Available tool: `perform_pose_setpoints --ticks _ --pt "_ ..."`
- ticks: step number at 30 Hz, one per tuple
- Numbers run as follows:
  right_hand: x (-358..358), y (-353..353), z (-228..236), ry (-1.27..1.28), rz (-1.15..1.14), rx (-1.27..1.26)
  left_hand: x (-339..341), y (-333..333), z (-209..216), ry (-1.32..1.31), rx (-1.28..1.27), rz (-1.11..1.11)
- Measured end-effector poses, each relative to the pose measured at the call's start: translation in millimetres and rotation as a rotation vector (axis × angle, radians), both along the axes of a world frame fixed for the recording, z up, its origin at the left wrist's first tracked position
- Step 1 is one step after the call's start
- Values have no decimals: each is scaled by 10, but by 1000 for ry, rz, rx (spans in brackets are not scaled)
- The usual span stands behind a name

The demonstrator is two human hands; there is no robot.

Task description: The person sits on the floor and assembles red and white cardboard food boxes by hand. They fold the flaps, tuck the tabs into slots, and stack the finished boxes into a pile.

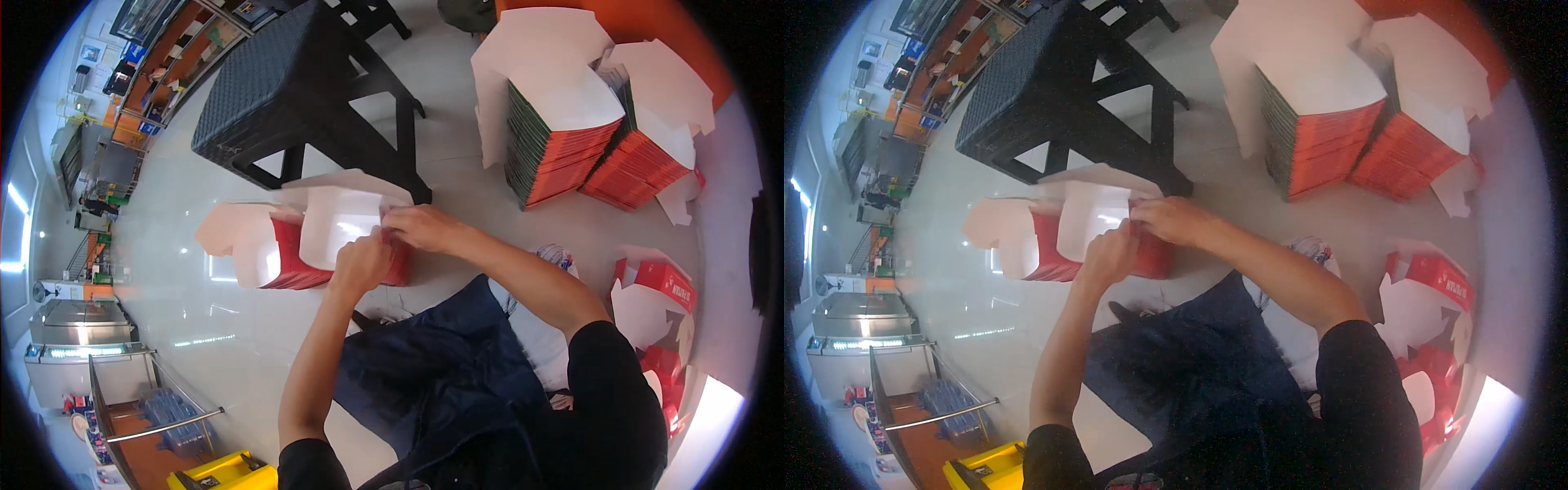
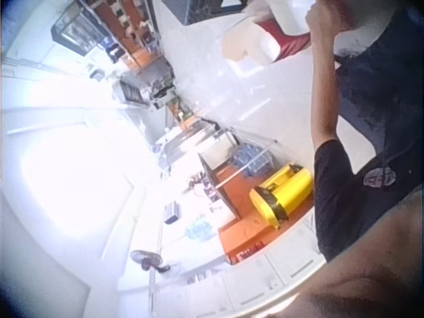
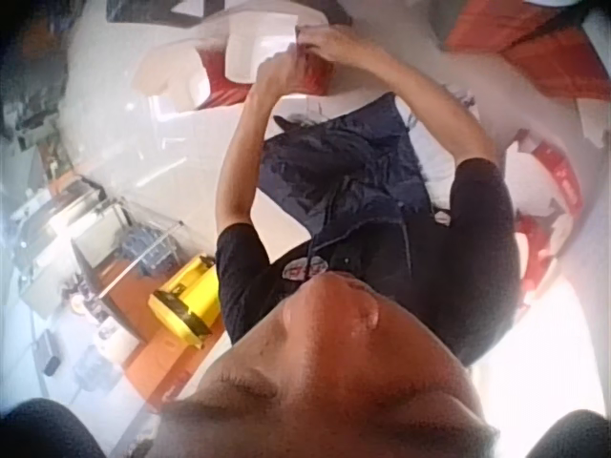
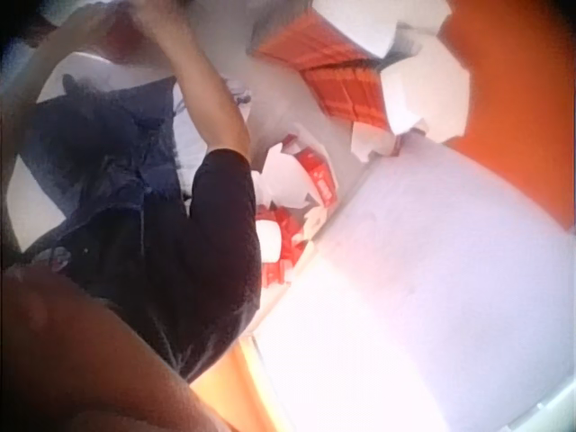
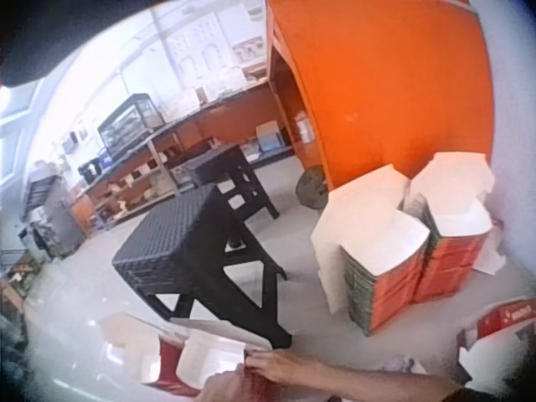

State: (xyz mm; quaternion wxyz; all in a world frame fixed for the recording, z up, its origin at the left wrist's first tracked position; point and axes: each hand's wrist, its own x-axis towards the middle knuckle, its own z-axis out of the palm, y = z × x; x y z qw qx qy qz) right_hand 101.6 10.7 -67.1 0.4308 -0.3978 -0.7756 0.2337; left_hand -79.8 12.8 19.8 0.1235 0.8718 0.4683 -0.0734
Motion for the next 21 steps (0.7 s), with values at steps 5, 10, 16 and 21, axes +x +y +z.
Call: perform_pose_setpoints --ticks 5,10,16,21 --pt "-33 -103 56 -23 5 -122 -62 174 -43 -123 -50 42" --pt "387 -311 274 37 -132 -101 -480 279 -23 -424 384 142" --pt "1751 -1686 330 397 -664 -246 -1032 17 -571 -684 465 456" --pt "2841 -3046 153 -12 -1290 -377 -998 -187 -826 -1205 -510 1266"
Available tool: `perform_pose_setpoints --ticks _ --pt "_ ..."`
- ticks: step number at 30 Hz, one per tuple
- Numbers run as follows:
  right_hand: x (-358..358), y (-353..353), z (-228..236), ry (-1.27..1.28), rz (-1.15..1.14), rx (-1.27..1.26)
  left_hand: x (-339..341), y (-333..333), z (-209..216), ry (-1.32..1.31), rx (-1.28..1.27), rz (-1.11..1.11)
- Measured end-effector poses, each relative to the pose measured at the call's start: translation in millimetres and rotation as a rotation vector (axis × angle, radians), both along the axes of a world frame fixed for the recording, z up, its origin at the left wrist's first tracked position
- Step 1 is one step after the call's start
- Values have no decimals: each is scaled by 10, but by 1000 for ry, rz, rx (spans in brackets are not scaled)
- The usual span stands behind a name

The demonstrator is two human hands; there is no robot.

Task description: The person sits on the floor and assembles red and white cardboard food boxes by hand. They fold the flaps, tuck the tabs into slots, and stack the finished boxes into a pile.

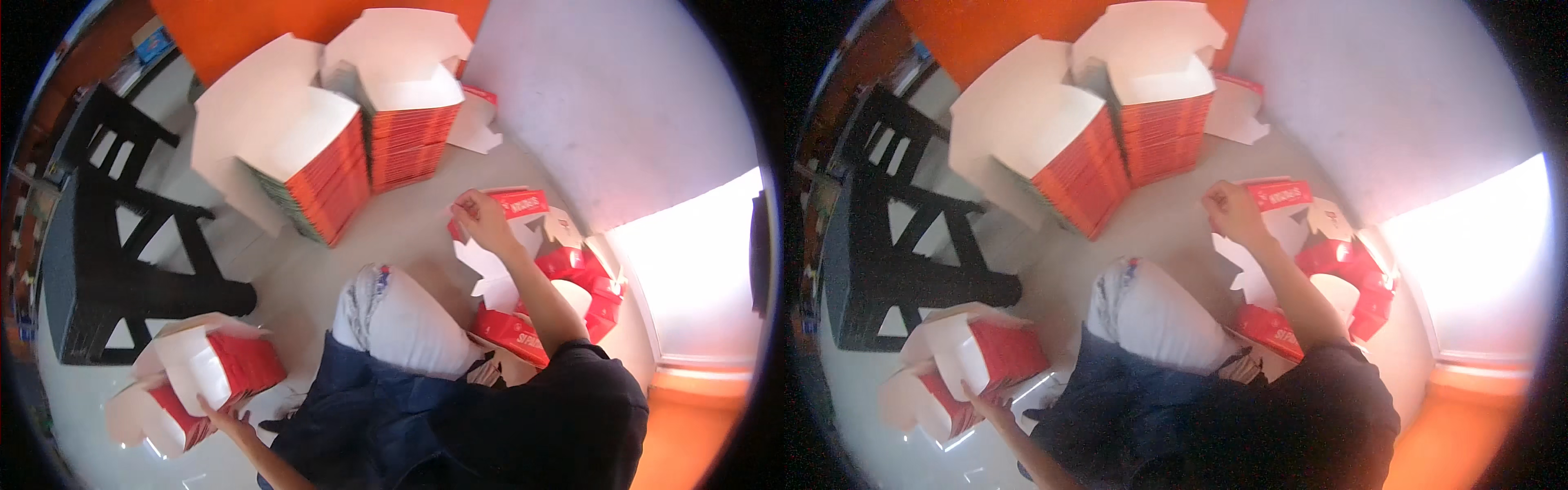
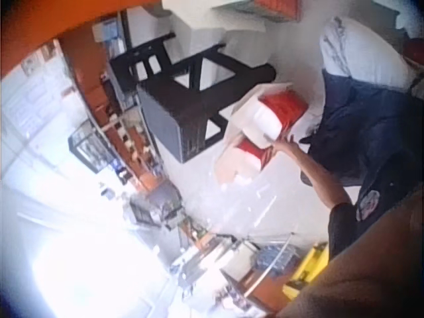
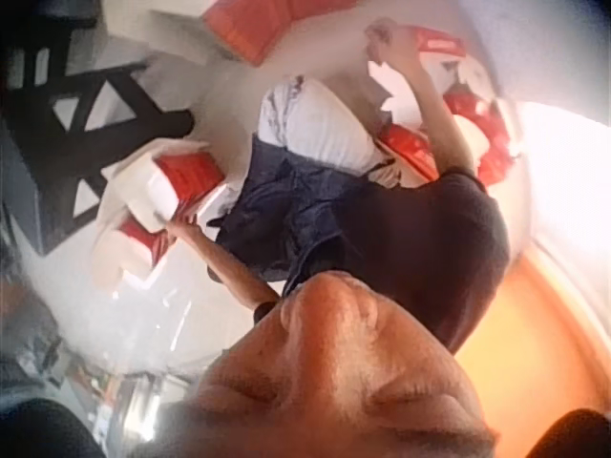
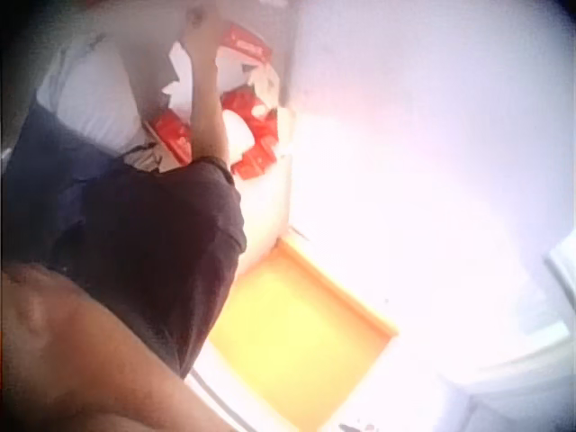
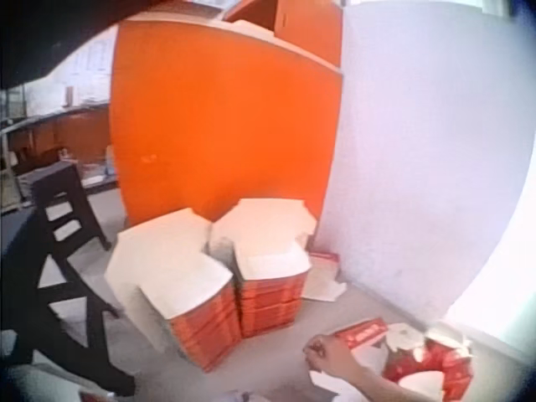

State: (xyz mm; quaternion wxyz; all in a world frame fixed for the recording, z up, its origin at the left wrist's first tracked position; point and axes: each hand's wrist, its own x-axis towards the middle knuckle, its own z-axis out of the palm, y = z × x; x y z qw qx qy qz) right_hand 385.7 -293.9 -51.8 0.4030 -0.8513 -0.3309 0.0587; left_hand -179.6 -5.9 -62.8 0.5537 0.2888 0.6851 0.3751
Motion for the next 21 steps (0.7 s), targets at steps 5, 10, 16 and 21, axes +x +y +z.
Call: perform_pose_setpoints --ticks 5,10,16,21 --pt "199 -711 373 -419 -100 -722 297 -13 -60 -665 -6 -56" --pt "645 -906 99 -573 -31 -951 687 53 -253 -668 92 58" --pt "1335 -962 38 -532 -48 -889 1290 -128 -58 -683 204 138" --pt "870 -647 1091 -293 -76 -223 1098 -293 -70 -540 116 111"
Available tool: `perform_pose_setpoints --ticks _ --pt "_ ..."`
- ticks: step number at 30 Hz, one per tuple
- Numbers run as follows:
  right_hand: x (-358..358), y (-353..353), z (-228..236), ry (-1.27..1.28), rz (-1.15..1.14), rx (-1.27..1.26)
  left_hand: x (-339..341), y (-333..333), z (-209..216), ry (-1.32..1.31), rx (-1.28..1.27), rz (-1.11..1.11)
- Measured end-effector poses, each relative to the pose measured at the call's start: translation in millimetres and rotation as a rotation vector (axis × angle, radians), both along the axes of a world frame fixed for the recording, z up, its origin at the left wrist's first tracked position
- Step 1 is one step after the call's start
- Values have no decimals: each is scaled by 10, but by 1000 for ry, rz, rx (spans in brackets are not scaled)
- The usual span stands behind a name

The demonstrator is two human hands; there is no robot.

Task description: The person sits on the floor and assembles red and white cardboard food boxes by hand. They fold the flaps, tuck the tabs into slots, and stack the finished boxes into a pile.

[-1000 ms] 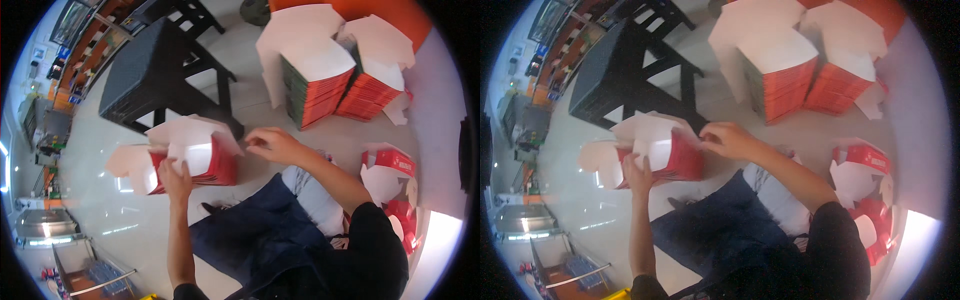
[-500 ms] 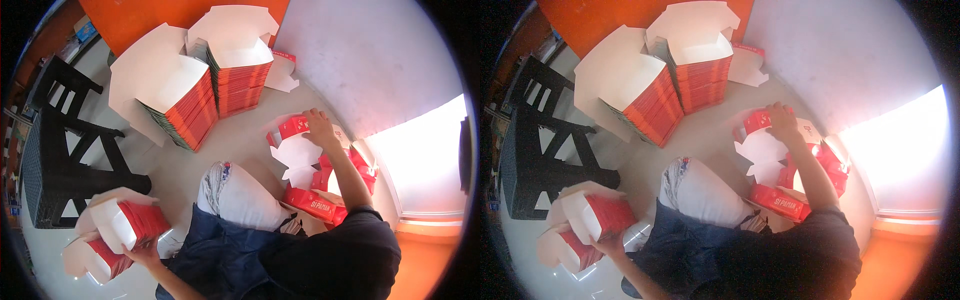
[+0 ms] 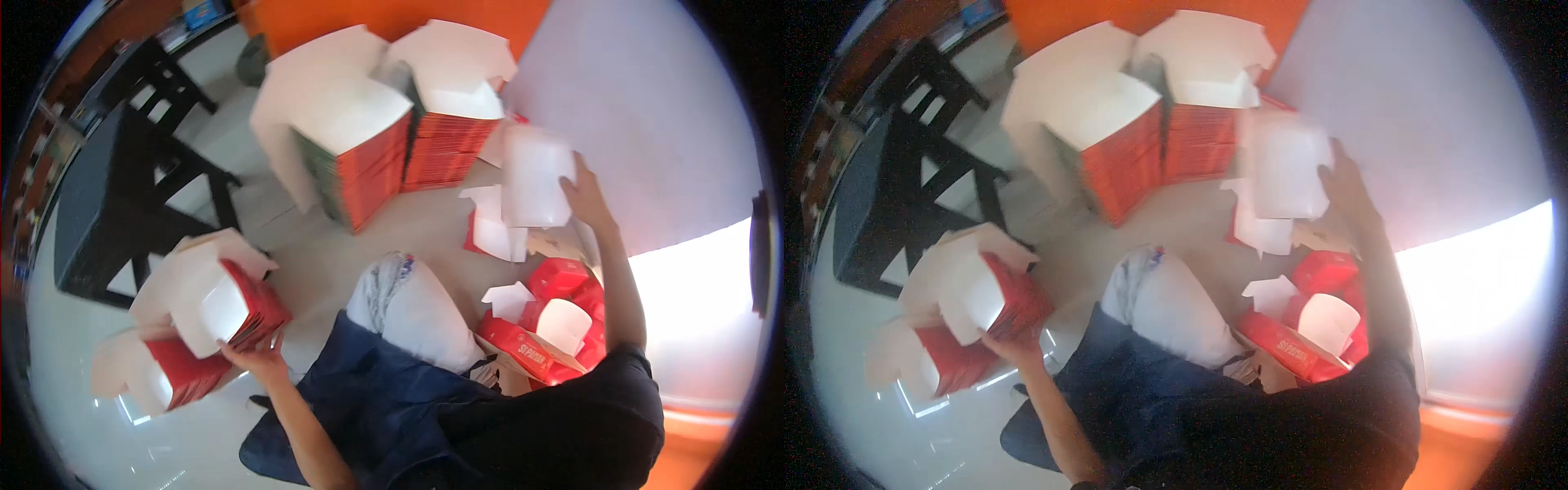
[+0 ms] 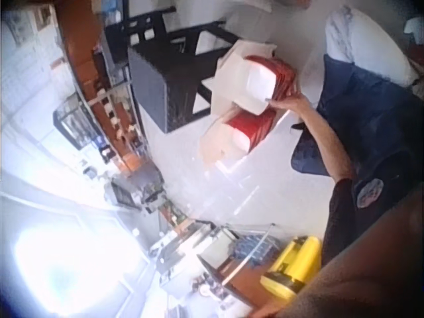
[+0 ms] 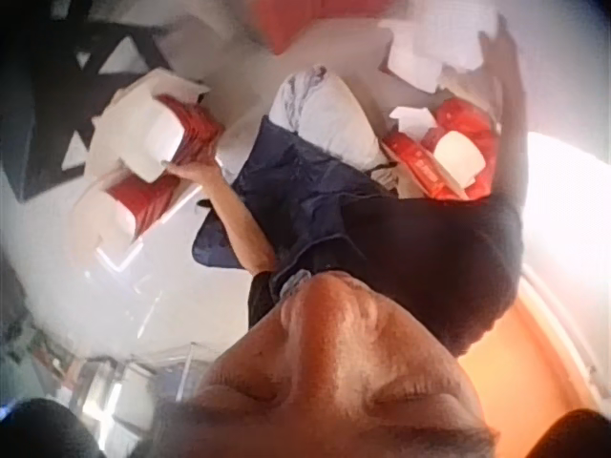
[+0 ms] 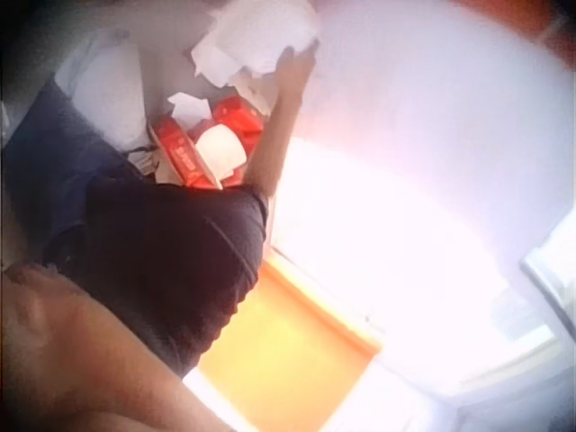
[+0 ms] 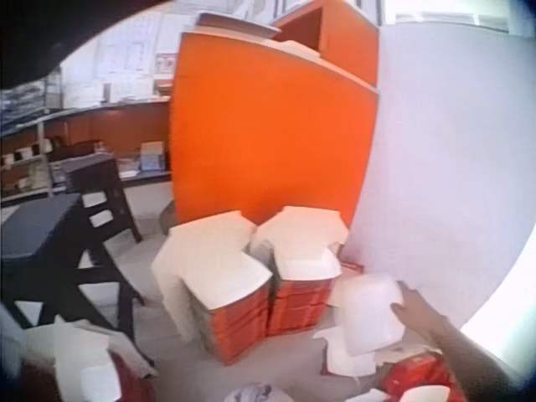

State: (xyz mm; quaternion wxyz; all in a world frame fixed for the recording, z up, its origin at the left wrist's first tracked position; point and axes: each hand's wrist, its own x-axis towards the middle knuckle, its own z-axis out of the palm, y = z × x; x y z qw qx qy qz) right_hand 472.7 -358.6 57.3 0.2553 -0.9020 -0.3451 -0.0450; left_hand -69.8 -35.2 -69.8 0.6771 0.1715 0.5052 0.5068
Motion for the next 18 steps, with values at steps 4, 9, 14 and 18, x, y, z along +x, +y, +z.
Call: perform_pose_setpoints --ticks 4,9,14,18 --pt "-1396 714 691 607 258 405 -166 -229 -382 530 371 207" --pt "-2851 1253 237 1176 577 167 108 -1195 413 585 1353 -303" --pt "-3625 1450 -117 1219 683 -123 -26 -1260 405 443 1364 -322" --pt "-3853 1688 398 847 925 -244 -271 -1123 189 93 971 -519"
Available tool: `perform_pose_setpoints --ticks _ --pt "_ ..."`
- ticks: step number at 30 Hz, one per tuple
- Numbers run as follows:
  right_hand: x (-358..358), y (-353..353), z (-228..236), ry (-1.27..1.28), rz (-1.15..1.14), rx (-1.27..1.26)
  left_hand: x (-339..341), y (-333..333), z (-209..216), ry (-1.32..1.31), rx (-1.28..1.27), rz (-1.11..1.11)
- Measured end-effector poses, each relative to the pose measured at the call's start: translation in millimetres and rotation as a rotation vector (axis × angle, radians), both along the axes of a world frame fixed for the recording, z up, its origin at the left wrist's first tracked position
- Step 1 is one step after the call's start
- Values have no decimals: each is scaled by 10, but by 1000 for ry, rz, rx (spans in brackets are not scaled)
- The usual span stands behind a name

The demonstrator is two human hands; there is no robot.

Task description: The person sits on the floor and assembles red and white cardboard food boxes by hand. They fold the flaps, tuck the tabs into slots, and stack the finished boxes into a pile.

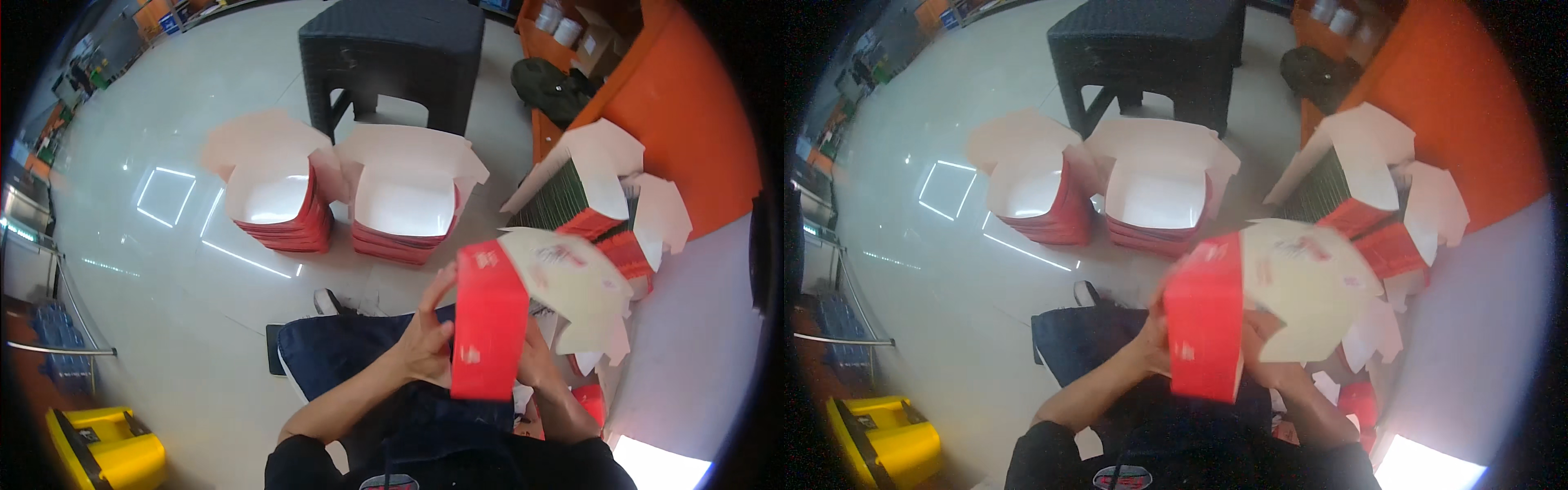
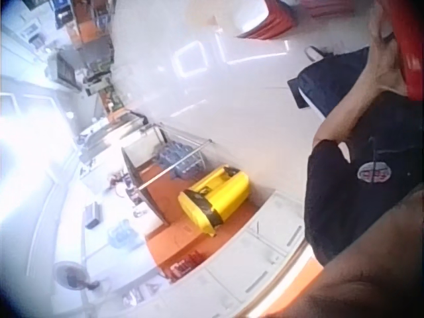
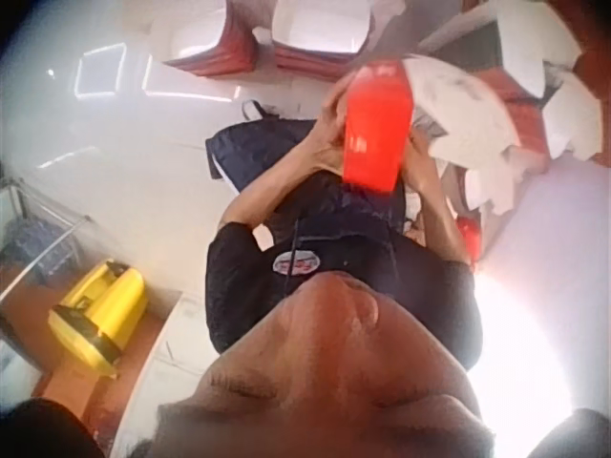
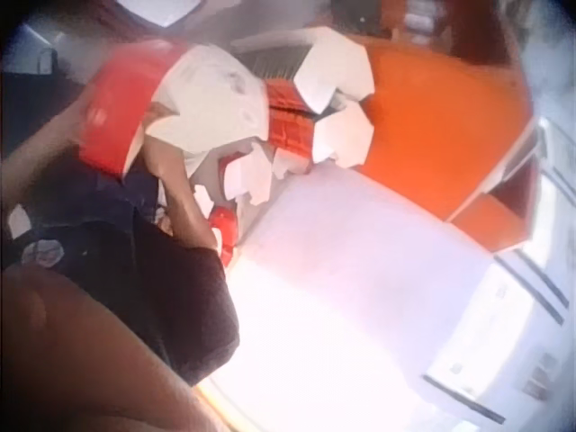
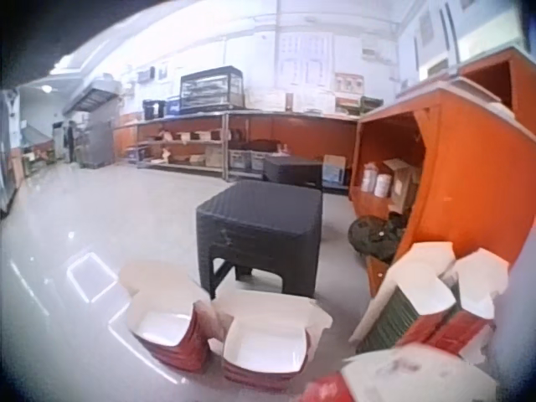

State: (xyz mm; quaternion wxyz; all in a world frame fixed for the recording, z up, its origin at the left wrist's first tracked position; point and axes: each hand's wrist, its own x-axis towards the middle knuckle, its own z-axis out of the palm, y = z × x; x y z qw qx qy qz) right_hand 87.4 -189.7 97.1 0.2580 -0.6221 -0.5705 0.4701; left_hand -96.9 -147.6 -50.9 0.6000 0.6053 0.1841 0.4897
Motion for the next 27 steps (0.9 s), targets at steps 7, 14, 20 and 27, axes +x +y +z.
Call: perform_pose_setpoints --ticks 7,14,20,27 --pt "-35 298 258 35 181 -40 -200 433 609 -27 436 302" --pt "140 485 -24 531 -44 209 -100 536 273 -874 -407 96" --pt "61 750 -117 435 -83 306 95 853 189 -849 -389 170" --pt "38 1207 -78 184 -11 370 -19 1230 157 -673 -275 468"
